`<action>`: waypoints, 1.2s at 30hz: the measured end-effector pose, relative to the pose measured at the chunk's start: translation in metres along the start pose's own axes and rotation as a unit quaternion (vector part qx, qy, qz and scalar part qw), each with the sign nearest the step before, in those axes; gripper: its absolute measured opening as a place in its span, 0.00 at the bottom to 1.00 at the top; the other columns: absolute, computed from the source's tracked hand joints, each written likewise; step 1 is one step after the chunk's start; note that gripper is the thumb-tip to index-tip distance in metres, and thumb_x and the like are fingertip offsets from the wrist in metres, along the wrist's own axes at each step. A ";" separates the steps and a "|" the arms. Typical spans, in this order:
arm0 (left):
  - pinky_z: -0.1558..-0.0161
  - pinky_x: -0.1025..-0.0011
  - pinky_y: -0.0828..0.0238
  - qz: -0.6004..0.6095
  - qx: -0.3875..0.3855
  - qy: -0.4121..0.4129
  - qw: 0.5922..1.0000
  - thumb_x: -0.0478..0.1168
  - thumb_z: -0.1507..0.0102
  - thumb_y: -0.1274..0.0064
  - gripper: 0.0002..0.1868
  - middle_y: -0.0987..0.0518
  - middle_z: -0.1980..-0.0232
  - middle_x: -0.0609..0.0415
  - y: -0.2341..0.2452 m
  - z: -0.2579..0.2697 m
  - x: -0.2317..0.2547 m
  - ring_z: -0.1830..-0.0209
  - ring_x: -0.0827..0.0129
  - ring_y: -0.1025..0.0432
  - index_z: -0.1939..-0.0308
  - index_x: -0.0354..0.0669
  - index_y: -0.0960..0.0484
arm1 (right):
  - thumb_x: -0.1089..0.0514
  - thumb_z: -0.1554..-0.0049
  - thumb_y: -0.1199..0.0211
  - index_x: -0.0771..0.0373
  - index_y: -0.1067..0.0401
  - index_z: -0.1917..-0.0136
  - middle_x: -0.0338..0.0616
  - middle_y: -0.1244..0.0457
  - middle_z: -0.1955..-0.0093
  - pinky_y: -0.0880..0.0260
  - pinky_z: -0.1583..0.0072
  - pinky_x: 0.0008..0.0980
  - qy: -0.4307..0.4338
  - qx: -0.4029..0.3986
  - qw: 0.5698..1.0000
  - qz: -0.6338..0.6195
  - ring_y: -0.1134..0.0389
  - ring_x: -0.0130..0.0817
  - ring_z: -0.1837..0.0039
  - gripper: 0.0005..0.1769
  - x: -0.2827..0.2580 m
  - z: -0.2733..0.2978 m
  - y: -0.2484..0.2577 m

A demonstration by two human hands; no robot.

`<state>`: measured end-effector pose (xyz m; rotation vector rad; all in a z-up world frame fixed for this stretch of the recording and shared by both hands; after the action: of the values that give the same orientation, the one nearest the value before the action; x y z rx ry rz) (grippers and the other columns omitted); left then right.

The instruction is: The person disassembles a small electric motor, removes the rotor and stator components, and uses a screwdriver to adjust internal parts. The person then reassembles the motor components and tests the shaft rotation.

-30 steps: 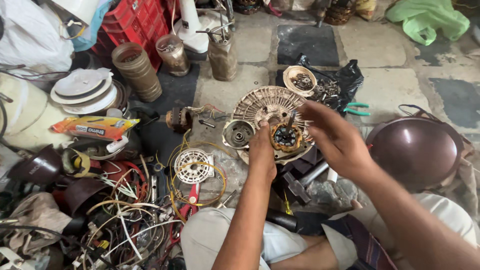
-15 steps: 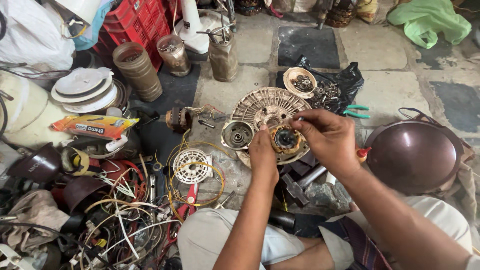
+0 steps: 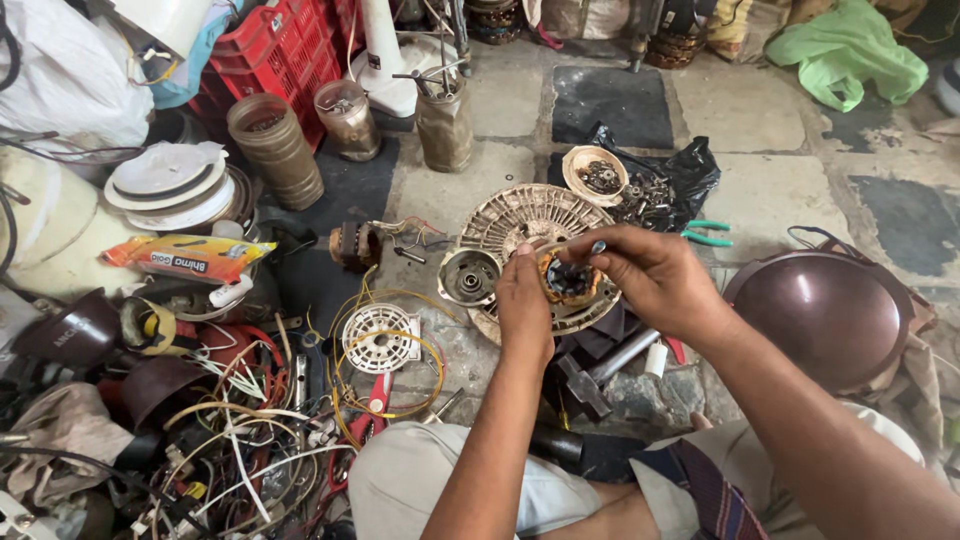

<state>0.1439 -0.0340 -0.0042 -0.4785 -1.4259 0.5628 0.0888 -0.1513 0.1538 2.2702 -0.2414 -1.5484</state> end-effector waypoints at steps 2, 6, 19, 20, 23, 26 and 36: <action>0.54 0.72 0.27 -0.017 0.012 0.011 1.000 0.48 0.27 0.61 0.22 0.17 0.56 0.50 0.000 -0.001 -0.002 0.58 0.71 0.24 0.51 0.34 0.18 | 0.69 0.38 0.40 0.68 0.24 0.45 0.43 0.27 0.48 0.24 0.40 0.29 0.018 0.056 0.998 0.009 0.26 0.26 0.44 0.08 0.001 0.002 0.004; 0.52 0.70 0.28 -0.056 0.058 -0.051 0.995 0.49 0.26 0.61 0.22 0.19 0.55 0.50 -0.002 0.008 0.001 0.56 0.71 0.26 0.49 0.34 0.19 | 0.67 0.39 0.35 0.68 0.22 0.47 0.41 0.27 0.54 0.26 0.56 0.27 0.006 0.230 0.973 0.026 0.28 0.24 0.57 0.07 0.000 0.024 0.013; 0.39 0.55 0.41 -0.385 0.118 -0.362 0.841 0.42 0.28 0.52 0.13 0.25 0.47 0.47 -0.032 0.054 0.094 0.43 0.53 0.35 0.44 0.41 0.19 | 0.53 0.56 0.34 0.56 0.27 0.49 0.41 0.30 0.52 0.32 0.43 0.42 0.255 0.020 0.763 0.594 0.31 0.43 0.44 0.20 -0.083 0.046 0.025; 0.39 0.54 0.41 -0.388 0.117 -0.369 0.836 0.41 0.29 0.51 0.13 0.25 0.47 0.47 -0.035 0.057 0.096 0.43 0.53 0.35 0.44 0.41 0.19 | 0.55 0.54 0.34 0.57 0.26 0.50 0.41 0.30 0.53 0.34 0.42 0.43 0.260 0.020 0.769 0.584 0.32 0.43 0.44 0.16 -0.082 0.045 0.028; 0.38 0.54 0.41 -0.379 0.113 -0.365 0.843 0.41 0.28 0.52 0.13 0.26 0.47 0.47 -0.036 0.063 0.094 0.42 0.53 0.35 0.43 0.41 0.20 | 0.53 0.45 0.34 0.59 0.26 0.58 0.43 0.31 0.59 0.34 0.46 0.44 0.187 0.042 0.796 0.573 0.32 0.43 0.48 0.08 -0.054 0.038 0.034; 0.39 0.54 0.41 -0.387 0.124 -0.357 0.841 0.42 0.28 0.52 0.13 0.26 0.46 0.46 -0.033 0.064 0.092 0.42 0.52 0.36 0.43 0.41 0.20 | 0.50 0.34 0.39 0.60 0.27 0.60 0.47 0.34 0.62 0.30 0.50 0.43 -0.010 0.124 0.869 0.479 0.32 0.44 0.56 0.16 -0.003 0.036 0.048; 0.40 0.55 0.40 -0.366 0.117 -0.304 0.872 0.44 0.28 0.56 0.15 0.23 0.49 0.44 -0.003 0.057 0.077 0.44 0.53 0.33 0.46 0.39 0.18 | 0.55 0.43 0.37 0.64 0.27 0.50 0.49 0.34 0.60 0.31 0.52 0.46 0.197 0.012 0.861 0.468 0.34 0.48 0.55 0.12 -0.074 0.047 0.013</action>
<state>0.0920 0.0108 0.0629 0.4889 -1.9514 0.2514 0.0185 -0.1471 0.2080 1.9130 -1.0506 -0.5624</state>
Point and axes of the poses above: each hand's wrist, its own z-axis away from the middle knuckle, its own y-axis out of the back of the hand, x = y × z, the point moved 10 cm from there along -z, towards the middle knuckle
